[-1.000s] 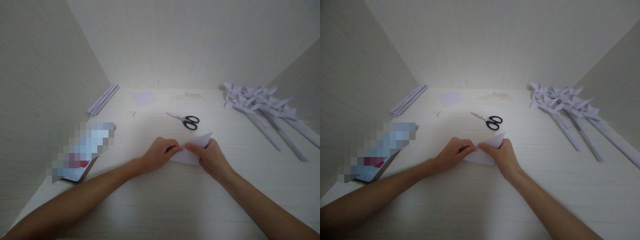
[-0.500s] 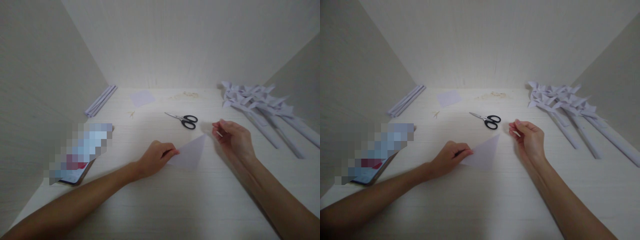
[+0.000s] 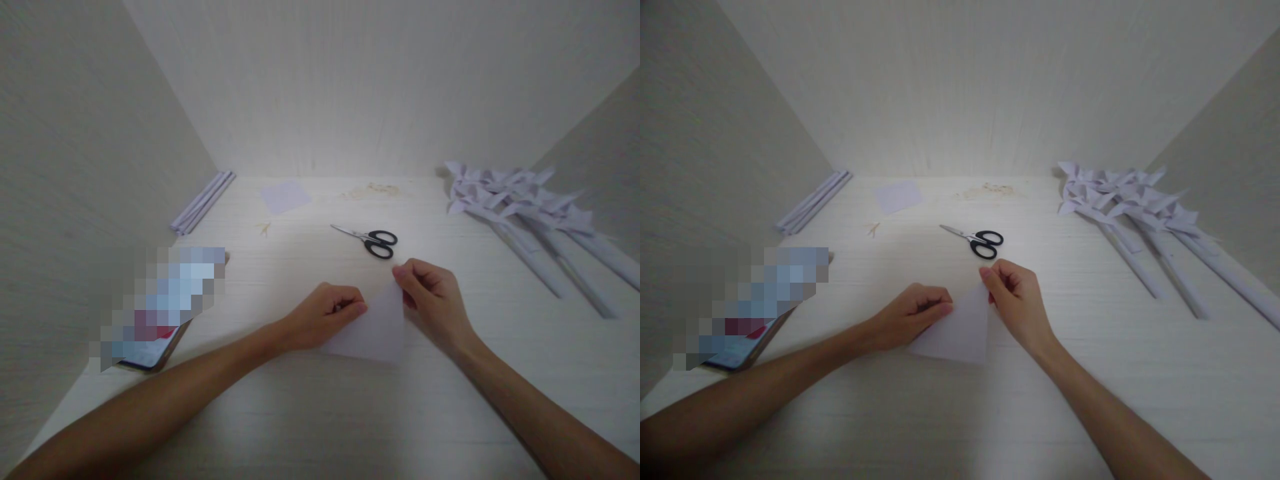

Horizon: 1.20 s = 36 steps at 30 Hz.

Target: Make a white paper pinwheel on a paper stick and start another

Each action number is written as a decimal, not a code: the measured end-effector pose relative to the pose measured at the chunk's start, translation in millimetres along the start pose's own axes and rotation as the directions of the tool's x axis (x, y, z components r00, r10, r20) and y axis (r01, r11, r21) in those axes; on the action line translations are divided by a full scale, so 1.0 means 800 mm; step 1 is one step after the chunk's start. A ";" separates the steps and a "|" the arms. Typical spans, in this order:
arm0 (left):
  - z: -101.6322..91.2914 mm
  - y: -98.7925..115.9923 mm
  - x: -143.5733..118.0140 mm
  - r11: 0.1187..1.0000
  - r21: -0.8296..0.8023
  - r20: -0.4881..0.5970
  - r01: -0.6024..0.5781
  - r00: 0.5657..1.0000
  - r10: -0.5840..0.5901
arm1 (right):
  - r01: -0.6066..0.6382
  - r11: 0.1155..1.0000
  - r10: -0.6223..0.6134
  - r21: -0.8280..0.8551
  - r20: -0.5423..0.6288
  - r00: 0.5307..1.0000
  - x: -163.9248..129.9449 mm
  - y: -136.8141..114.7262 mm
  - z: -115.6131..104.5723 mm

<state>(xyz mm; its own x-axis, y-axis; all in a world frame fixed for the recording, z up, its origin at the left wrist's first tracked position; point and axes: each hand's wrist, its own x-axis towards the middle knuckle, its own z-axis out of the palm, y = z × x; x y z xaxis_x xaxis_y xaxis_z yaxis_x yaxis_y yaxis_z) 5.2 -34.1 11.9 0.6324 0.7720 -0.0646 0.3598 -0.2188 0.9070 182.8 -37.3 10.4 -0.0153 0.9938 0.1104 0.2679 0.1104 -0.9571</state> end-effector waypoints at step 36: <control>-0.001 0.001 -0.001 0.997 -0.058 -0.029 0.043 0.999 -0.044 | -0.120 0.899 0.218 0.422 -0.191 0.957 0.028 0.002 -0.020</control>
<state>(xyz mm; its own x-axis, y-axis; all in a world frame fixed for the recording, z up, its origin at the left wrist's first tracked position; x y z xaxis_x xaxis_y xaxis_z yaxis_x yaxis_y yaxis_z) 4.5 -34.0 13.2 0.5958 0.7978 -0.0928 0.3459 -0.1506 0.9261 198.2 -15.2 15.9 0.2273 0.9725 -0.0515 -0.1636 -0.0140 -0.9864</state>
